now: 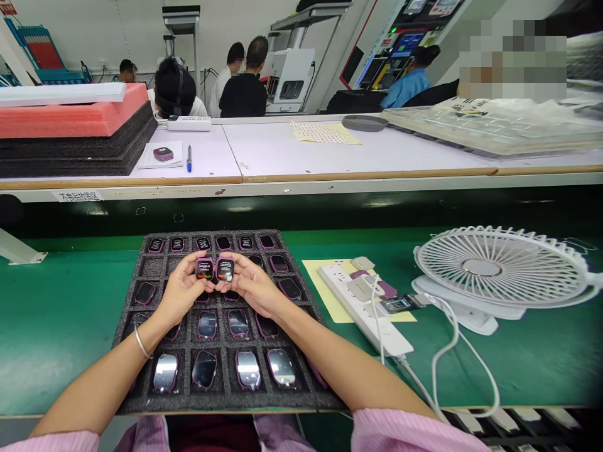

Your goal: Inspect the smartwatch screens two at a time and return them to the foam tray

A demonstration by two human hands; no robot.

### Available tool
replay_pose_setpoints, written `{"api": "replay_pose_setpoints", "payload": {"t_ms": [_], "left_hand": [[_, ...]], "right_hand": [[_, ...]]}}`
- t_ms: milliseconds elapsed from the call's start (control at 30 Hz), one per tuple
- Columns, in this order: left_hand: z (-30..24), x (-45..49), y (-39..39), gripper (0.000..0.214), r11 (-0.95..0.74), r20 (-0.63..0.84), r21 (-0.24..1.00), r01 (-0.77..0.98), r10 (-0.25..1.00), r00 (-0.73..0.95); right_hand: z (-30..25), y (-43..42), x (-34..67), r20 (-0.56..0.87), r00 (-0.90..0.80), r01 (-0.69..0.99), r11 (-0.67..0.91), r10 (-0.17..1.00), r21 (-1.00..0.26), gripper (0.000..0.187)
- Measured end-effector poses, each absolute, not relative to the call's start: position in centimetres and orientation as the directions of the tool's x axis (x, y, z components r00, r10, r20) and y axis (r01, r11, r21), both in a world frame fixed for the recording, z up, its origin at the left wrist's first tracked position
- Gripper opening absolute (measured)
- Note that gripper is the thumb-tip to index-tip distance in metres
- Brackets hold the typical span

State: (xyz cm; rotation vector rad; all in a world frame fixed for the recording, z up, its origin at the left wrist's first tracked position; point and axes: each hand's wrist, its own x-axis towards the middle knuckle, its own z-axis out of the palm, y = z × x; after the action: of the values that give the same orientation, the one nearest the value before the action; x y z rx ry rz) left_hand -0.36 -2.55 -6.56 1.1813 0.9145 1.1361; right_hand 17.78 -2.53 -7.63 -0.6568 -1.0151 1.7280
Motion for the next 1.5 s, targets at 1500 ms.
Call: {"api": "replay_pose_setpoints", "payload": {"t_ms": [1500], "left_hand": [[-6.2,-0.1,-3.0,0.044,0.065,-0.033,0.987,-0.144,0.976,0.214]], "right_hand": [[-7.9,-2.5,17.5,0.019,-0.251,-0.36,-0.075,0.968,-0.93,0.038]]}}
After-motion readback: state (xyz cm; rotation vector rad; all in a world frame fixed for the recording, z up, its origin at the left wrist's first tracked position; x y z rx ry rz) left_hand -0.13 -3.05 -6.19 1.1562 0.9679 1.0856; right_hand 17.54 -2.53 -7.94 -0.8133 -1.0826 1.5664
